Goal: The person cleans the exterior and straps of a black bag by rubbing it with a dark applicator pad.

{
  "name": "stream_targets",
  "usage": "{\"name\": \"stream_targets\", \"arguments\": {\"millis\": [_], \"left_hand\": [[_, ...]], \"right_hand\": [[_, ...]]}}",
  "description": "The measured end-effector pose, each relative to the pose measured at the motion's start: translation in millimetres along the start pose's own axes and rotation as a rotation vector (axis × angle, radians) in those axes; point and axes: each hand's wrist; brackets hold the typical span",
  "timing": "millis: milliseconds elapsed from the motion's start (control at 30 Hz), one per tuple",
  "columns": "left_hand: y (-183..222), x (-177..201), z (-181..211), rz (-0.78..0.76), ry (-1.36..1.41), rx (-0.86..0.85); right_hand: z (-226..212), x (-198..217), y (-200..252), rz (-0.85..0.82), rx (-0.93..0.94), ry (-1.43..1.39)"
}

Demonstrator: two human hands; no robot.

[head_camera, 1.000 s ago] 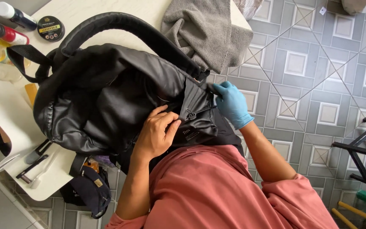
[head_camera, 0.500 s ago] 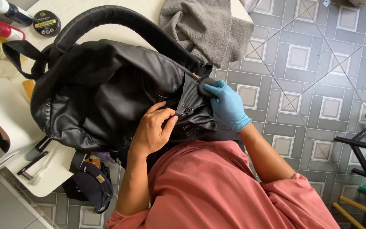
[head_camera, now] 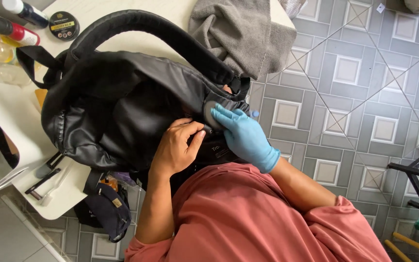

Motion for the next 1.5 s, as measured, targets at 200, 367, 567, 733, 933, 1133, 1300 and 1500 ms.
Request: {"name": "stream_targets", "arguments": {"millis": [200,367,567,733,933,1133,1300,1500], "left_hand": [[0,-2,1,0.011,0.075,0.009],[-2,-1,6,0.034,0.067,-0.001],[4,2,1,0.062,0.019,0.043],[-6,-1,18,0.158,-0.010,-0.063],[-36,0,46,0.552,-0.112,-0.362],[-65,-11,52,0.322,-0.514,-0.332],[-74,-3,15,0.071,-0.679,-0.122],[-73,-1,10,0.120,-0.634,-0.150]], "right_hand": [[-29,95,-18,-0.187,-0.089,-0.061],[8,43,-38,0.268,-0.077,-0.016],[-16,5,-3,0.095,0.062,-0.088],[-24,58,1,-0.114,0.065,-0.155],[-23,53,8,-0.191,0.078,-0.181],[-24,58,-1,-0.130,0.249,-0.268],[-17,74,-8,0.178,0.131,-0.088],[44,12,-22,0.282,0.182,-0.090]]}}
Point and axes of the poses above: each hand's wrist, its own y-axis away from the middle knuckle, its own x-axis out of the back of the hand, z = x × y, and after that the axes turned 13 degrees about z, right-handed
